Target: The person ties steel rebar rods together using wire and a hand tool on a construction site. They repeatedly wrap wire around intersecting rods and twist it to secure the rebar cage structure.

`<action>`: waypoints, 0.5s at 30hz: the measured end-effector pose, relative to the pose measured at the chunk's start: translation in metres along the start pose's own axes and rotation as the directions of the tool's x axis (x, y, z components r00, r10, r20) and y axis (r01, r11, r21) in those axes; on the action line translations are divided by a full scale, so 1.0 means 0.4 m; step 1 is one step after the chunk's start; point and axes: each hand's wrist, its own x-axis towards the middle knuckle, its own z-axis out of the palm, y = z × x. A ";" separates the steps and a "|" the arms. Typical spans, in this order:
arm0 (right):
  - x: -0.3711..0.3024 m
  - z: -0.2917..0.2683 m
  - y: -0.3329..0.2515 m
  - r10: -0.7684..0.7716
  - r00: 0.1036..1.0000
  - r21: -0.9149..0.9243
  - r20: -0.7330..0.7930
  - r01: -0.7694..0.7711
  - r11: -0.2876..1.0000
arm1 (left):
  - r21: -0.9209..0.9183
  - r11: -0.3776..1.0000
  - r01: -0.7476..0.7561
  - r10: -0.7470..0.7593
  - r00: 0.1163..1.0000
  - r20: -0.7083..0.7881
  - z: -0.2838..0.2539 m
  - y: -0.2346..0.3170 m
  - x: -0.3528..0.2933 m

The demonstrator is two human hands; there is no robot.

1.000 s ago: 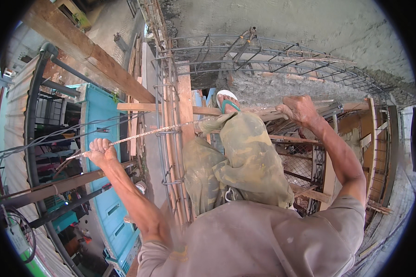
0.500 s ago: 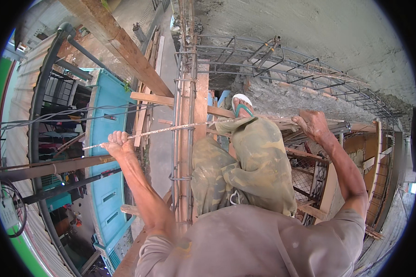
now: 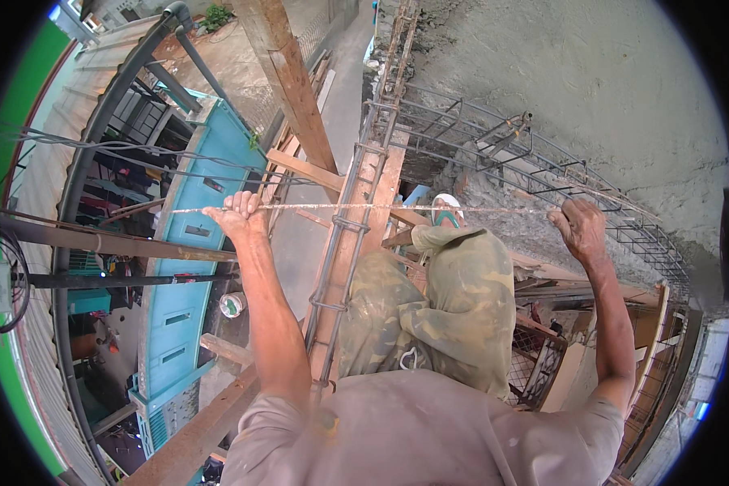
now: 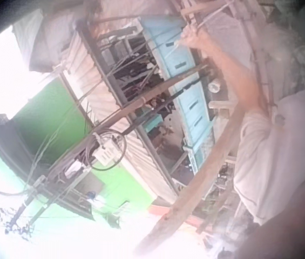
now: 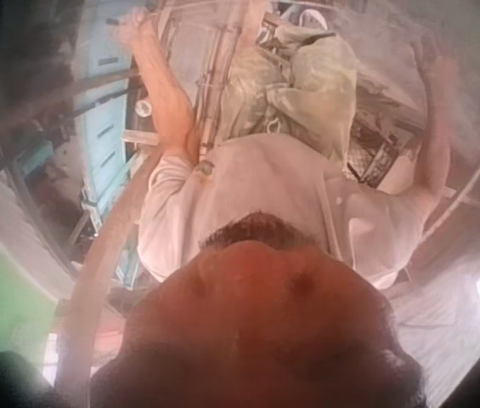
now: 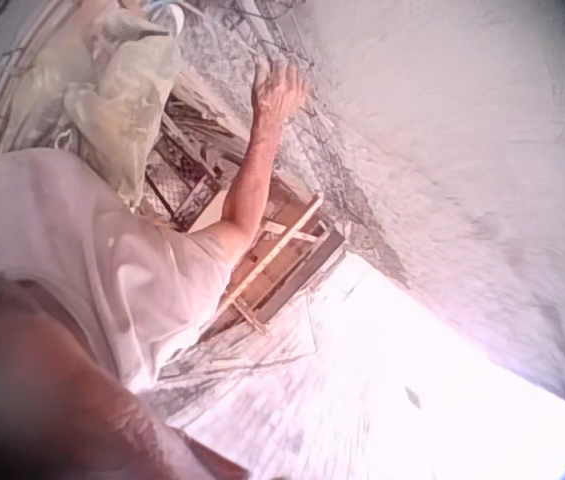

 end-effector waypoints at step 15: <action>0.200 -0.286 -0.263 0.666 0.560 0.865 -0.493 0.397 0.306 | -0.345 0.859 0.378 -0.381 0.922 0.063 0.367 -0.417 -0.222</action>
